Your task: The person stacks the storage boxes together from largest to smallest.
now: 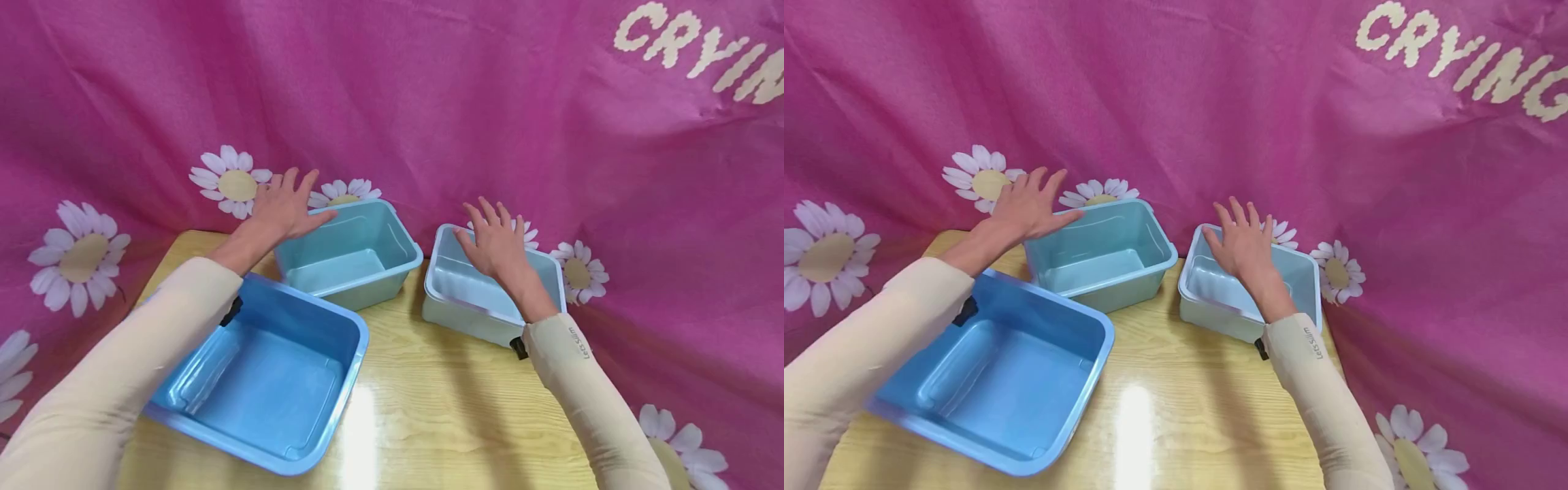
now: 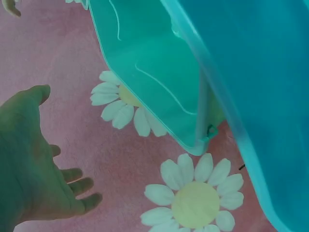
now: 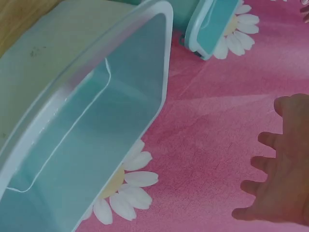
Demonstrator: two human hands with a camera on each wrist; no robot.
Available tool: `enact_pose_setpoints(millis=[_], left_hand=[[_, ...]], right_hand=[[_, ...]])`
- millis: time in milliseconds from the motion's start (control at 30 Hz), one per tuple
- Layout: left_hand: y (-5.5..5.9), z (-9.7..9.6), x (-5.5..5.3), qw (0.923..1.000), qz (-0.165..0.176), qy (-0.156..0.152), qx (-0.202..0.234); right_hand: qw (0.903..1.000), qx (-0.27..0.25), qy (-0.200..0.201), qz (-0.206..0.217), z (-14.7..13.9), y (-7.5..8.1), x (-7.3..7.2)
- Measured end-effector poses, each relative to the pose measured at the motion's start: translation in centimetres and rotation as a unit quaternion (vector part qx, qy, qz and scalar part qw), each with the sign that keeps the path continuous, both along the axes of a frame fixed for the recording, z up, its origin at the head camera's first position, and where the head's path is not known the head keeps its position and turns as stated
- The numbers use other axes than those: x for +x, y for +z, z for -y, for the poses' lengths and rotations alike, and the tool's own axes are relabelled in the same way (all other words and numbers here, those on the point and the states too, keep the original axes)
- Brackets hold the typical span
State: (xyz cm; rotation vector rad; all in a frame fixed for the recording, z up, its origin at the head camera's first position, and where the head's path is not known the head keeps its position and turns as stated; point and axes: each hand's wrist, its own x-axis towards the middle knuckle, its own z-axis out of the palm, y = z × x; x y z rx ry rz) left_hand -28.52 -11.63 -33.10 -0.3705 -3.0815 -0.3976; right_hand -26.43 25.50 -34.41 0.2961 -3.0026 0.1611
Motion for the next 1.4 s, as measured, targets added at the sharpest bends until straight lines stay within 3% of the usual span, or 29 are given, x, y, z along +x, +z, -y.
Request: enact_pose_setpoints(millis=[133, 467, 800, 1167, 1400], left_hand=[[-0.4, 0.9, 0.5, 0.9999, 0.008, -0.011, -0.001], [-1.3, 2.7, 2.0, 0.999, -0.009, -0.043, -0.001], [-1.9, 4.4, 3.4, 0.9956, 0.0, -0.093, 0.009], [-2.7, 7.0, 4.4, 0.9947, -0.033, -0.096, -0.013], [-3.2, 8.4, 5.1, 0.9957, -0.017, -0.085, -0.033]], right_hand=[[1.0, -0.006, 0.005, -0.004, 0.2, -0.4, 0.6], [0.999, -0.013, 0.035, -0.023, 0.8, -0.9, 2.4], [0.9992, -0.008, 0.04, 0.007, 1.7, -1.3, 4.5], [0.998, -0.018, 0.061, -0.005, 3.1, -2.1, 6.6], [0.9973, -0.019, 0.069, -0.019, 4.0, -3.5, 8.0]])
